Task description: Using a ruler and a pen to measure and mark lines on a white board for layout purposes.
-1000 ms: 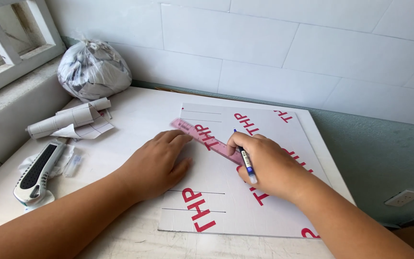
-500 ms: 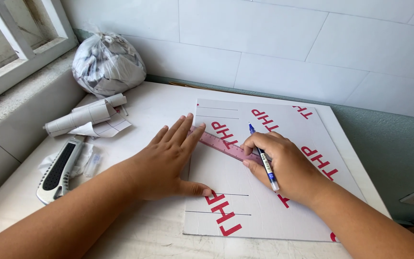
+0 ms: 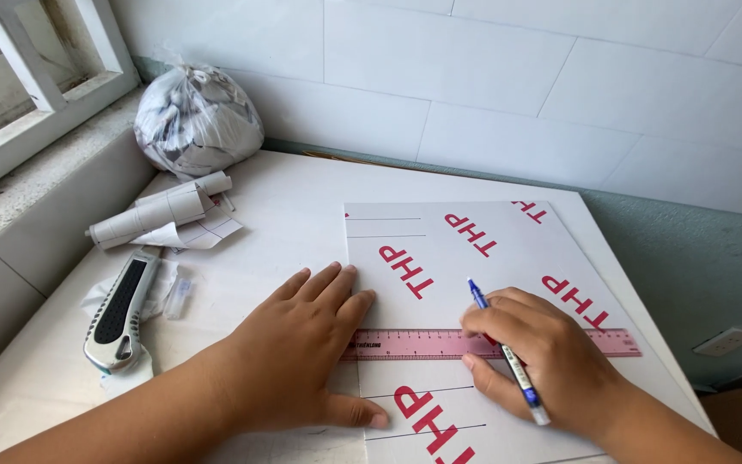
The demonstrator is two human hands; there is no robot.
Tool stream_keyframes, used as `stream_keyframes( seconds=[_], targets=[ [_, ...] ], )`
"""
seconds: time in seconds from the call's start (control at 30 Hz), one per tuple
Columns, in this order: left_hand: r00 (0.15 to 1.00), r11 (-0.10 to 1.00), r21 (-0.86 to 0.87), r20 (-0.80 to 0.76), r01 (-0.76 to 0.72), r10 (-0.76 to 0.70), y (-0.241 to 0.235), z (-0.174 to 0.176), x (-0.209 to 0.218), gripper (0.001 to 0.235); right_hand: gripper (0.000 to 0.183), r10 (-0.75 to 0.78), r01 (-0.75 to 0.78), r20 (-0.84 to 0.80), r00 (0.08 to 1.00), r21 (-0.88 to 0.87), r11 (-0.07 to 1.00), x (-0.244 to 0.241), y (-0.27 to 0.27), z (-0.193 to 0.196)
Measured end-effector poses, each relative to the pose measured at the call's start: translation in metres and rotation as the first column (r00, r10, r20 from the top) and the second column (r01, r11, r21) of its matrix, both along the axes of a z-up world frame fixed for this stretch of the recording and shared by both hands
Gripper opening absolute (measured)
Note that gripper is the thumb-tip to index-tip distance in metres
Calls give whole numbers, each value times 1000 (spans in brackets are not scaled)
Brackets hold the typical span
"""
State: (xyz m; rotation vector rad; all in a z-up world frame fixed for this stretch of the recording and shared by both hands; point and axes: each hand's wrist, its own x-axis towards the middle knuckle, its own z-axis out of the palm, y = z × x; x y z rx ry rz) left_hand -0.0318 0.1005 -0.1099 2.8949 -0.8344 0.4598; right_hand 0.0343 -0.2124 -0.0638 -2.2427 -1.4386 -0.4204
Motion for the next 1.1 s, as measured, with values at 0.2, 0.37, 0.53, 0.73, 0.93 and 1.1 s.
stream_keyframes(
  seconds=[0.2, 0.37, 0.53, 0.73, 0.93, 1.1],
  targets=[
    [998, 1000, 9, -70, 3, -2, 6, 7, 1, 139, 35, -174, 195, -292, 940, 45, 980, -14, -4, -11],
    [988, 1000, -18, -153, 17, -19, 8, 21, 1, 135, 36, -185, 204, -293, 938, 35, 978, -5, -15, -15],
    [973, 992, -61, -198, 112, -122, 10, 24, 3, 126, 42, -183, 189, -267, 946, -4, 982, -7, -15, -16],
    [918, 945, -234, -269, 230, -290, 10, 47, 7, 76, 36, -121, 115, -291, 949, -38, 993, -10, -11, -12],
    [865, 962, -187, -428, 200, -263, 15, 56, 10, 52, 35, -138, 125, -258, 956, -66, 990, -7, -12, -11],
    [858, 960, -201, -440, 196, -267, 18, 54, 11, 41, 35, -115, 97, -276, 954, -77, 992, -6, -17, -11]
  ],
)
